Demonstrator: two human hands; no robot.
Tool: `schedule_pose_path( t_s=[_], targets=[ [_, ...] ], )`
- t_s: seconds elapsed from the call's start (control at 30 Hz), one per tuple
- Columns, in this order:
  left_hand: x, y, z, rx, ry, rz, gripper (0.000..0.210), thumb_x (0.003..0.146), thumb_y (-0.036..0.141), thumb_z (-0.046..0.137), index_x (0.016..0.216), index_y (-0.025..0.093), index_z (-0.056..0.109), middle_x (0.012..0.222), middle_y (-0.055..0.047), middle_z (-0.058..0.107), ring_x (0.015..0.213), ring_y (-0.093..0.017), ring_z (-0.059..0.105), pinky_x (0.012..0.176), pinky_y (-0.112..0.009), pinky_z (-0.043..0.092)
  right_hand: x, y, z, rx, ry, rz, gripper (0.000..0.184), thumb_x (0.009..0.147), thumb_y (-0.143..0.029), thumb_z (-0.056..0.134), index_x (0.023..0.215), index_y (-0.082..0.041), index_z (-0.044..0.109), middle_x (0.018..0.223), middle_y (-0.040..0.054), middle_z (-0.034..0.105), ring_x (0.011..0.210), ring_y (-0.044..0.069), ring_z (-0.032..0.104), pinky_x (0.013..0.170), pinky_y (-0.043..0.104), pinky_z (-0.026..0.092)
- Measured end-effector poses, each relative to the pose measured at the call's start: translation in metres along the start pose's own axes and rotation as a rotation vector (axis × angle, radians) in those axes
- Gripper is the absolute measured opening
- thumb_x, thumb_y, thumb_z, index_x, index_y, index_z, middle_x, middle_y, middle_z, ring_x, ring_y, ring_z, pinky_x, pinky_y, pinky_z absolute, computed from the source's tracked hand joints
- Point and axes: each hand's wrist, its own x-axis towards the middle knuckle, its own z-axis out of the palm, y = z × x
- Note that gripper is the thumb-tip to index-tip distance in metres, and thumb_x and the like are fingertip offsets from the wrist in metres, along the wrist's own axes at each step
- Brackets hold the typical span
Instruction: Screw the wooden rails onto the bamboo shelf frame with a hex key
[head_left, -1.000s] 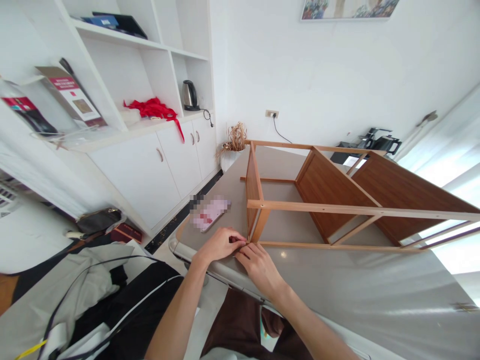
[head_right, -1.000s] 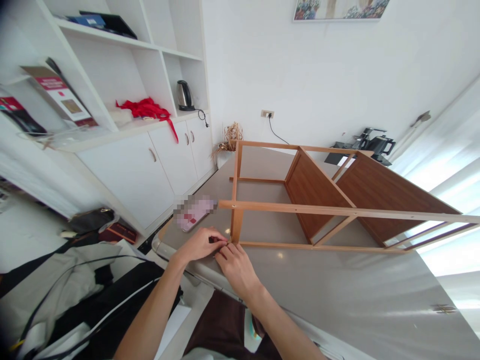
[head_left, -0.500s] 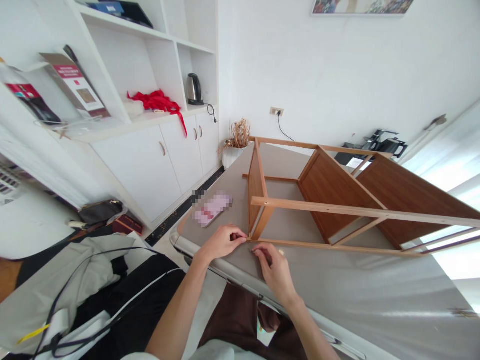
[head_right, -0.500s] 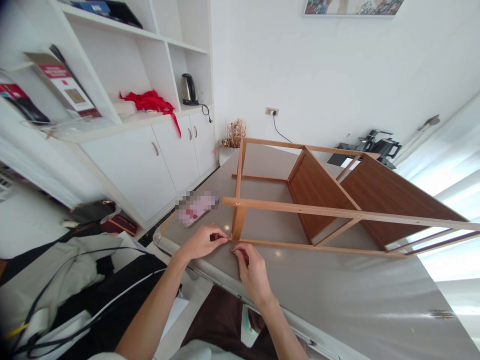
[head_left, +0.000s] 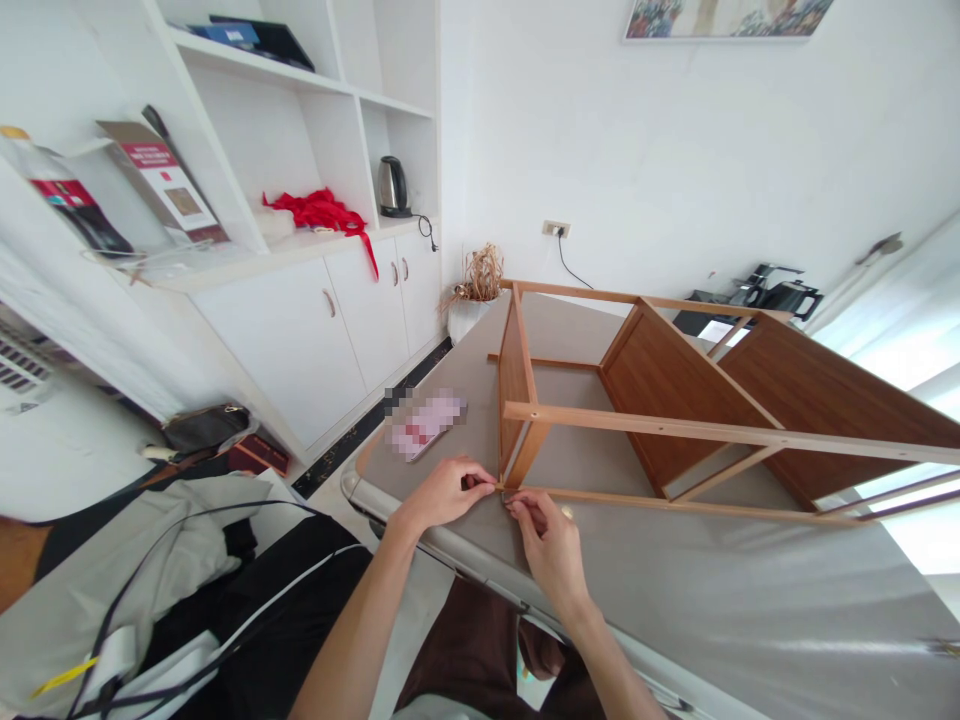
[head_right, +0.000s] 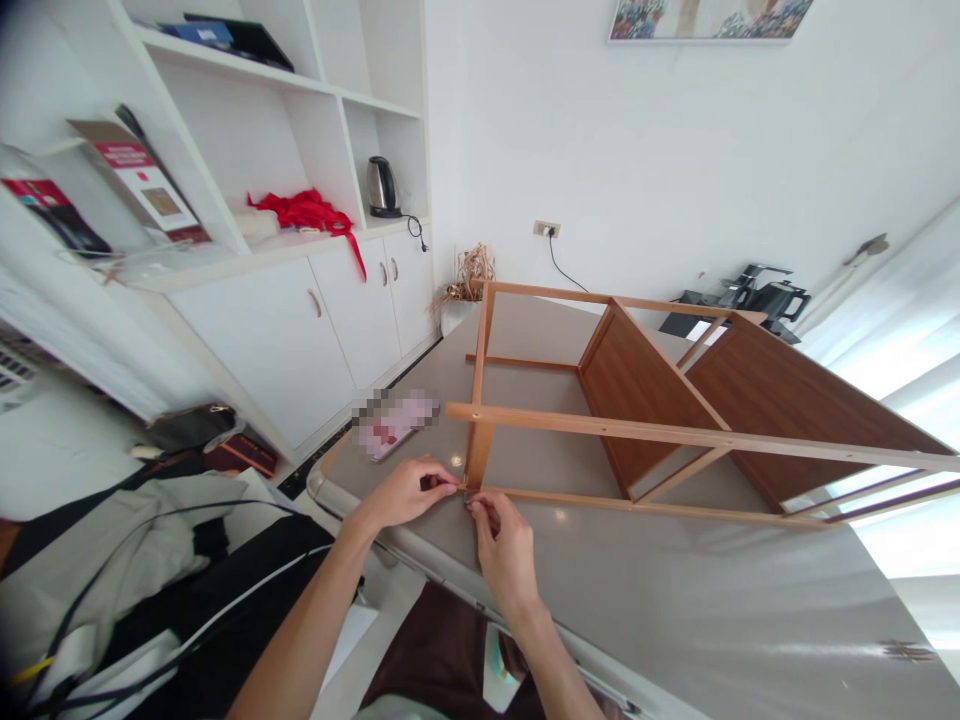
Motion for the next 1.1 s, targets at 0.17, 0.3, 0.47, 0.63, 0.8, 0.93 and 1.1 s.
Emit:
schedule_pose_path(
  t_s=[0.17, 0.3, 0.47, 0.63, 0.8, 0.93, 1.1],
  targets=[
    [0.000, -0.002, 0.000, -0.011, -0.005, 0.001, 0.019, 0.089, 0.036, 0.064, 0.092, 0.023, 0.077, 0.087, -0.002, 0.073, 0.079, -0.016, 0.065, 0.075, -0.026, 0.049, 0.000, -0.013, 0.005, -0.301, 0.004, -0.209, 0.023, 0.101, -0.024, 0.042, 0.107, -0.021, 0.064, 0.098, 0.0077, 0.068, 0.088, 0.019, 0.066, 0.080, 0.032, 0.054],
    [0.003, -0.003, -0.004, -0.005, -0.036, 0.002, 0.021, 0.089, 0.036, 0.062, 0.094, 0.023, 0.078, 0.086, -0.003, 0.074, 0.077, -0.016, 0.064, 0.074, -0.026, 0.049, 0.002, -0.023, 0.010, -0.649, -0.107, -0.438, 0.034, 0.099, -0.012, 0.040, 0.127, -0.021, 0.058, 0.102, 0.0089, 0.067, 0.091, 0.021, 0.063, 0.082, 0.036, 0.050],
    [0.009, -0.002, -0.009, 0.004, -0.111, -0.030, 0.024, 0.087, 0.036, 0.061, 0.096, 0.022, 0.079, 0.089, -0.005, 0.076, 0.077, -0.018, 0.066, 0.071, -0.026, 0.050, 0.011, -0.029, 0.015, -0.798, -0.243, -0.583, 0.019, 0.096, -0.010, 0.049, 0.106, -0.018, 0.064, 0.095, 0.0067, 0.066, 0.088, 0.021, 0.060, 0.081, 0.035, 0.048],
    [0.011, -0.004, -0.008, 0.007, -0.124, -0.065, 0.023, 0.086, 0.032, 0.060, 0.094, 0.021, 0.079, 0.085, -0.003, 0.076, 0.074, -0.017, 0.066, 0.068, -0.025, 0.049, 0.020, -0.031, 0.019, -0.896, -0.297, -0.627, 0.013, 0.093, -0.008, 0.054, 0.092, -0.017, 0.063, 0.093, 0.0075, 0.064, 0.092, 0.022, 0.059, 0.085, 0.035, 0.048],
    [0.009, -0.003, -0.007, 0.008, -0.089, -0.043, 0.021, 0.086, 0.033, 0.062, 0.092, 0.022, 0.079, 0.086, -0.003, 0.076, 0.075, -0.017, 0.066, 0.069, -0.025, 0.049, 0.015, -0.029, 0.018, -0.800, -0.365, -0.673, 0.014, 0.095, -0.011, 0.054, 0.103, -0.018, 0.063, 0.097, 0.0067, 0.065, 0.096, 0.021, 0.059, 0.087, 0.036, 0.048],
    [0.008, 0.000, -0.008, -0.016, -0.102, -0.050, 0.021, 0.087, 0.036, 0.063, 0.095, 0.024, 0.079, 0.093, -0.003, 0.077, 0.082, -0.017, 0.068, 0.075, -0.025, 0.049, -0.002, -0.023, 0.008, -0.543, -0.363, -0.584, 0.018, 0.097, -0.011, 0.048, 0.106, -0.020, 0.061, 0.098, 0.0055, 0.066, 0.093, 0.019, 0.061, 0.084, 0.032, 0.051],
    [0.007, 0.001, -0.008, -0.023, -0.102, -0.066, 0.022, 0.087, 0.039, 0.064, 0.095, 0.024, 0.078, 0.093, -0.003, 0.077, 0.082, -0.017, 0.068, 0.075, -0.025, 0.049, -0.012, -0.011, -0.003, -0.150, -0.180, -0.190, 0.012, 0.094, -0.018, 0.052, 0.102, -0.021, 0.060, 0.093, 0.0027, 0.069, 0.084, 0.015, 0.069, 0.080, 0.028, 0.056]
  ],
)
